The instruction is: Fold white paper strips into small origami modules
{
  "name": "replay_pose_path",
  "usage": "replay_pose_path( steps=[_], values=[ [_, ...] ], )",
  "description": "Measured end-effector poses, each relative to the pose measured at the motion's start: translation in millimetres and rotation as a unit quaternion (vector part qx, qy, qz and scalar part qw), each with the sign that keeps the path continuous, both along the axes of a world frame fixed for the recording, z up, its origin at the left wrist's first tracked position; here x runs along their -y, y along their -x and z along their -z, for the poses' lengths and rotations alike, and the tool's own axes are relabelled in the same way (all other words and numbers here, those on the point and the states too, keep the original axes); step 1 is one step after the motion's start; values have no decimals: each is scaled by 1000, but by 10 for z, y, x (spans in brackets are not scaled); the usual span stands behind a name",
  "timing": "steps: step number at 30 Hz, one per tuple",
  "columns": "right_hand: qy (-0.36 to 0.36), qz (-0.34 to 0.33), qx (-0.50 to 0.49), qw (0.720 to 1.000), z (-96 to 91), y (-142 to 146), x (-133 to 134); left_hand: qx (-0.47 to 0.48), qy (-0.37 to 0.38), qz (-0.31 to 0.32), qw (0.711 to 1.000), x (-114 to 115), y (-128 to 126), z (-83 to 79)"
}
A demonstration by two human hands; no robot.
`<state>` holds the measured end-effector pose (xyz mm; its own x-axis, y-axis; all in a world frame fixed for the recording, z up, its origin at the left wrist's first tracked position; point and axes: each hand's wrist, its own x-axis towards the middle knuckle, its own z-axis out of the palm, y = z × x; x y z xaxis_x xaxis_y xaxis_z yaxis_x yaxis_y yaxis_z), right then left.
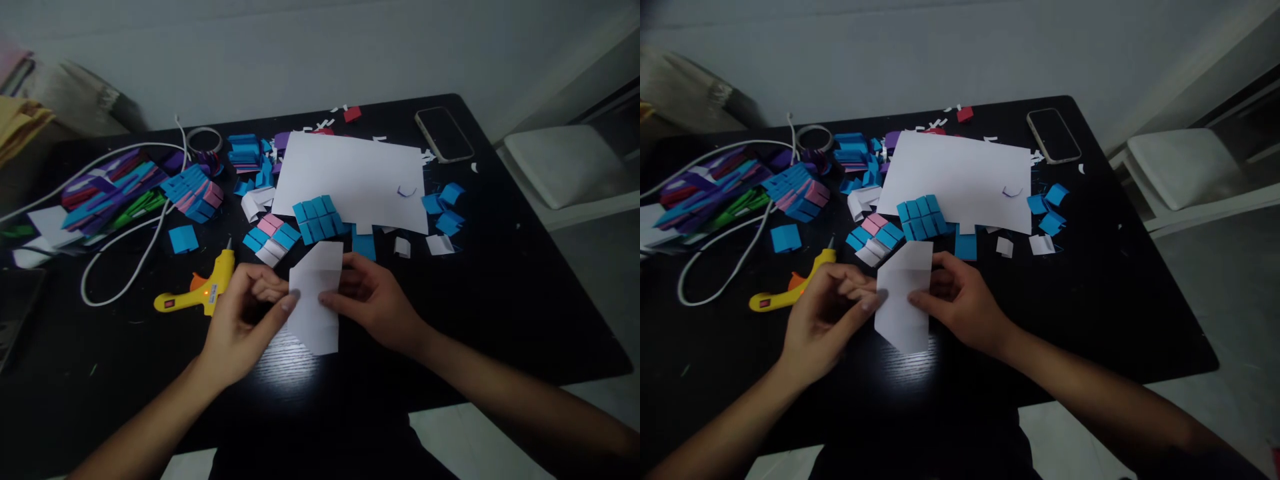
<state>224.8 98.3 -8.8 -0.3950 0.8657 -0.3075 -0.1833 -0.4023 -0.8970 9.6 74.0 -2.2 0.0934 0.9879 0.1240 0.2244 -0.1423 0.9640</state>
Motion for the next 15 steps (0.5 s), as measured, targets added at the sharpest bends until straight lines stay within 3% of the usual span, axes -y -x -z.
replay_pose_path(
  steps=[6, 15],
  values=[
    [-42, -59, 46, 996, -6, 31, 57, 36, 109, 17, 993, -28, -25, 64],
    [-107, -5, 86, 991, 21, 47, 52, 23, 78, 42, 996, 21, -42, 67]
  ],
)
